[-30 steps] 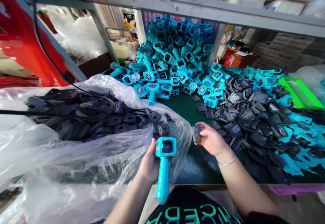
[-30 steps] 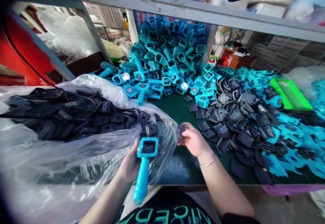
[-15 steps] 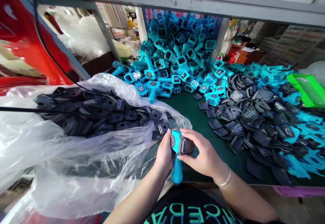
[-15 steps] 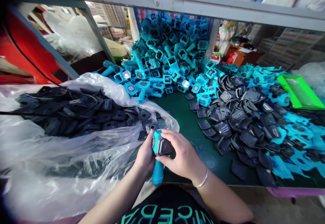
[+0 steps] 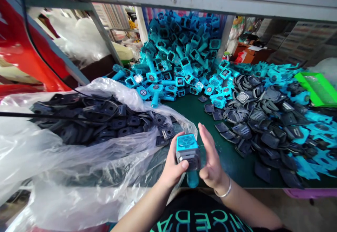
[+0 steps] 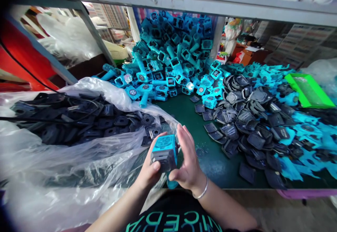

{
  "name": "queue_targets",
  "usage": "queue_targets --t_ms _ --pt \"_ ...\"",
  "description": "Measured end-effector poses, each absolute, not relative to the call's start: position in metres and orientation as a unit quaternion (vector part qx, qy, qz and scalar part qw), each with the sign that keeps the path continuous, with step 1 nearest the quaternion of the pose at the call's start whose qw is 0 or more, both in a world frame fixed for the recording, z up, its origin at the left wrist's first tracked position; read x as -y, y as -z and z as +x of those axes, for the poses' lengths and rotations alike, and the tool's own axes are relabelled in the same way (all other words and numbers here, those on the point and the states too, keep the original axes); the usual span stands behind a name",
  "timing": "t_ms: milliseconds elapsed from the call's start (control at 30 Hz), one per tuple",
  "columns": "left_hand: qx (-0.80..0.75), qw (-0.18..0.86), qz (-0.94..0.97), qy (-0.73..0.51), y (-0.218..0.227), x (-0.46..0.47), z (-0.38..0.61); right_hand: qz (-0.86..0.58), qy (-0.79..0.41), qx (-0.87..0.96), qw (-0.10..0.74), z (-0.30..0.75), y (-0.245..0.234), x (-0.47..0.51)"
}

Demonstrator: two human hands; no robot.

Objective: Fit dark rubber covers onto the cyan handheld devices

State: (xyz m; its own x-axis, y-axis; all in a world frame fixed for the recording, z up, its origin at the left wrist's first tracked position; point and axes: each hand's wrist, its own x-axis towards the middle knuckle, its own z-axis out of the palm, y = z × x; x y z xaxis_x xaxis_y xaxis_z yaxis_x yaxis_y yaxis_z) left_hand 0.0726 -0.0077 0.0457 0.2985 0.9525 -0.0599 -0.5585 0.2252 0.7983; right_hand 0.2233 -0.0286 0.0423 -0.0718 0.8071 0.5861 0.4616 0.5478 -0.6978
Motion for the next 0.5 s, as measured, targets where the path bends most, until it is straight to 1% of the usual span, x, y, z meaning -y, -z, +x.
queue_targets --t_ms 67,100,133,167,233,300,367,433,500 --pt "-0.258 0.723 0.337 -0.545 -0.049 0.011 0.076 -0.453 -0.288 0.660 0.525 0.217 -0.040 0.029" --pt "-0.252 0.712 0.342 -0.559 -0.051 0.012 0.078 -0.438 -0.330 0.648 0.528 0.213 -0.038 0.028" --pt "-0.246 0.698 0.351 -0.574 -0.053 0.013 0.080 -0.421 -0.348 0.644 0.536 0.210 -0.037 0.027" --pt "-0.240 0.683 0.363 -0.587 -0.054 0.012 0.082 -0.406 -0.345 0.644 0.549 0.206 -0.035 0.026" --pt "-0.232 0.661 0.382 -0.603 -0.053 0.009 0.084 -0.388 -0.299 0.649 0.582 0.200 -0.031 0.024" --pt "-0.240 0.658 0.390 -0.598 -0.050 0.003 0.077 -0.391 -0.254 0.662 0.587 0.198 -0.028 0.020" --pt "-0.279 0.667 0.401 -0.563 -0.042 -0.002 0.052 -0.389 -0.234 0.718 0.528 0.200 -0.027 0.012" --pt "-0.341 0.672 0.417 -0.509 -0.029 -0.001 0.003 -0.360 -0.228 0.801 0.420 0.208 -0.032 -0.006" --pt "-0.393 0.696 0.399 -0.449 -0.011 0.010 -0.064 -0.383 -0.230 0.837 0.315 0.218 -0.040 -0.035"
